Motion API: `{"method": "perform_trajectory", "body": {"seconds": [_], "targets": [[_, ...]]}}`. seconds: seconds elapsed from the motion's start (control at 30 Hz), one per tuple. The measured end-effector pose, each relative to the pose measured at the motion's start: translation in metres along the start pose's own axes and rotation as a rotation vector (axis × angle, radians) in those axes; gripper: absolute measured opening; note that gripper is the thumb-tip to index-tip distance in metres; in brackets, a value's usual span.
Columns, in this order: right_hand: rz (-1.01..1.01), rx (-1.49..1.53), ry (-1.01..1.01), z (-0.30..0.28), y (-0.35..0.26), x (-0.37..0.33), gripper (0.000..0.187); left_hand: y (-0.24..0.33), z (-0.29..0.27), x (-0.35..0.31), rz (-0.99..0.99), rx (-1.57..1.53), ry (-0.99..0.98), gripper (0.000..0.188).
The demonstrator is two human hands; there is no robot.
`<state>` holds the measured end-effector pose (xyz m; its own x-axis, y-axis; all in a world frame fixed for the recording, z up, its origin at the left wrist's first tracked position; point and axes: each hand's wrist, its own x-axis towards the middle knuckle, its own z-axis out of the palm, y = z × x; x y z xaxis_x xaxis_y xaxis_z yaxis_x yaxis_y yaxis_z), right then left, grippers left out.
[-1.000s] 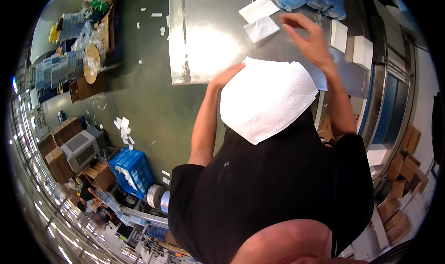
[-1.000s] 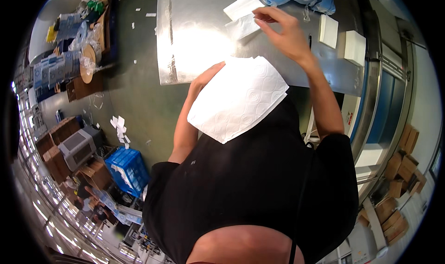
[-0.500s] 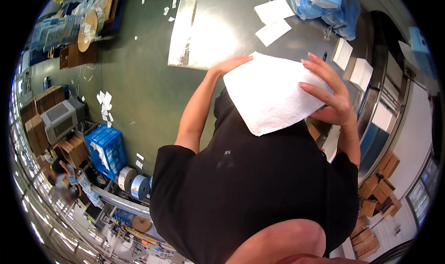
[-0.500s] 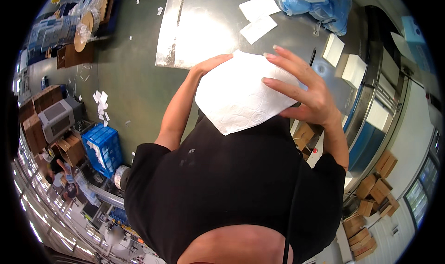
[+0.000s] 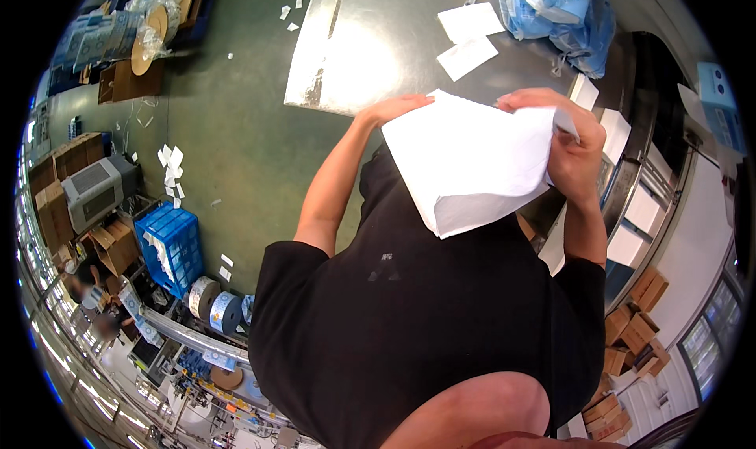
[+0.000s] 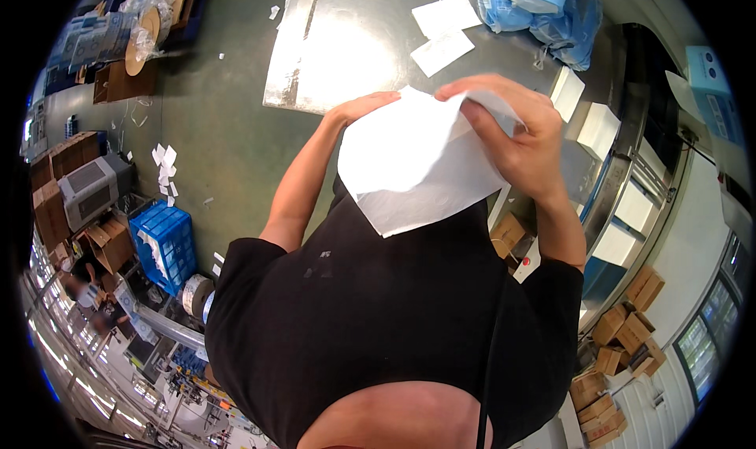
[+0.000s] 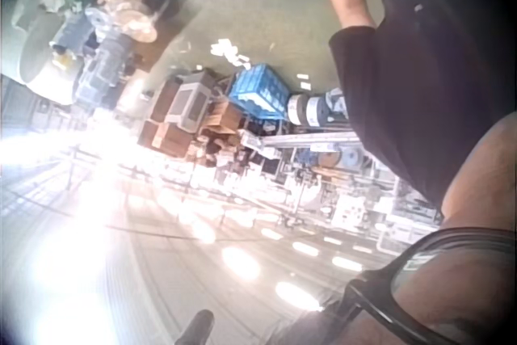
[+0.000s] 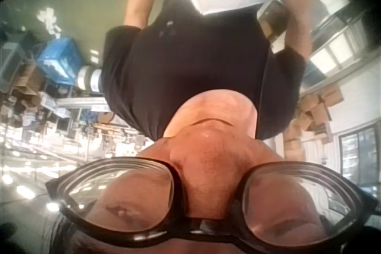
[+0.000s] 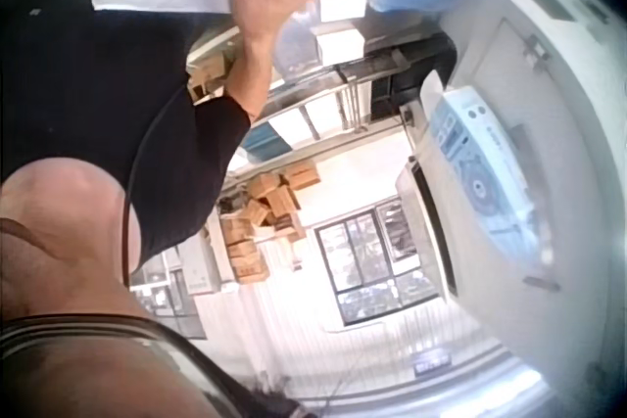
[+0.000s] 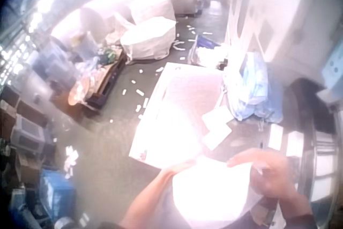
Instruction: The person picks up a package of sanitary pads, opens it with a pen, removes the contents, places them on a conveyor, and then refills a machine by transferring loose products from a large bag into a blue crate and then into the machine hopper.
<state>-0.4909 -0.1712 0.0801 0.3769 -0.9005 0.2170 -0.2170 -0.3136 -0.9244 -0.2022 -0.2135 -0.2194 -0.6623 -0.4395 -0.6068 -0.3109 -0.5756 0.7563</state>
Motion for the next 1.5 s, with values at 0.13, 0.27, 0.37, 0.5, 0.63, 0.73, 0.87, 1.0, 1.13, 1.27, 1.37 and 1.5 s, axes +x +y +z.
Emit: {"method": "perform_trajectory", "body": {"seconds": [0.13, 0.27, 0.37, 0.5, 0.63, 0.73, 0.87, 1.0, 1.13, 1.27, 1.37, 1.5], "targets": [[0.047, -0.019, 0.142, 0.014, 0.002, 0.008, 0.016, 0.006, 0.005, -0.009, 0.008, -0.020, 0.026, 0.079], [0.094, -0.067, 0.328, 0.016, 0.010, 0.020, 0.021, 0.022, 0.011, -0.032, 0.120, 0.126, 0.128, 0.076], [0.130, -0.148, 0.476, 0.009, 0.050, 0.053, 0.026, 0.018, 0.010, -0.037, 0.145, 0.148, 0.136, 0.072], [0.167, -0.256, 0.537, -0.001, 0.174, 0.066, 0.036, 0.015, 0.007, -0.024, 0.066, 0.046, 0.050, 0.066], [0.311, -0.343, 0.543, 0.013, 0.214, 0.067, 0.037, 0.007, 0.004, -0.024, 0.057, 0.038, 0.077, 0.066], [0.270, -0.402, 0.500, 0.011, 0.251, 0.067, 0.042, -0.002, -0.002, -0.014, 0.027, 0.046, 0.071, 0.067], [0.103, -0.527, 0.442, 0.011, 0.261, 0.053, 0.052, -0.012, -0.005, -0.005, 0.045, 0.042, 0.088, 0.069], [0.162, -0.151, 0.368, -0.016, 0.143, 0.033, 0.047, 0.005, 0.004, -0.022, -0.008, -0.003, 0.083, 0.068], [0.117, 0.252, 0.115, -0.035, 0.077, -0.024, 0.075, -0.027, -0.010, -0.007, 0.006, 0.033, 0.143, 0.064], [0.195, 0.304, 0.082, 0.005, 0.033, -0.056, 0.107, -0.011, -0.004, -0.009, 0.016, -0.076, 0.043, 0.064], [0.243, 0.282, 0.053, 0.021, 0.011, -0.058, 0.124, 0.009, 0.004, -0.015, -0.007, -0.053, 0.058, 0.064], [0.230, 0.196, 0.088, 0.032, 0.002, -0.056, 0.124, 0.037, 0.012, -0.023, -0.050, 0.047, 0.071, 0.066]]}}
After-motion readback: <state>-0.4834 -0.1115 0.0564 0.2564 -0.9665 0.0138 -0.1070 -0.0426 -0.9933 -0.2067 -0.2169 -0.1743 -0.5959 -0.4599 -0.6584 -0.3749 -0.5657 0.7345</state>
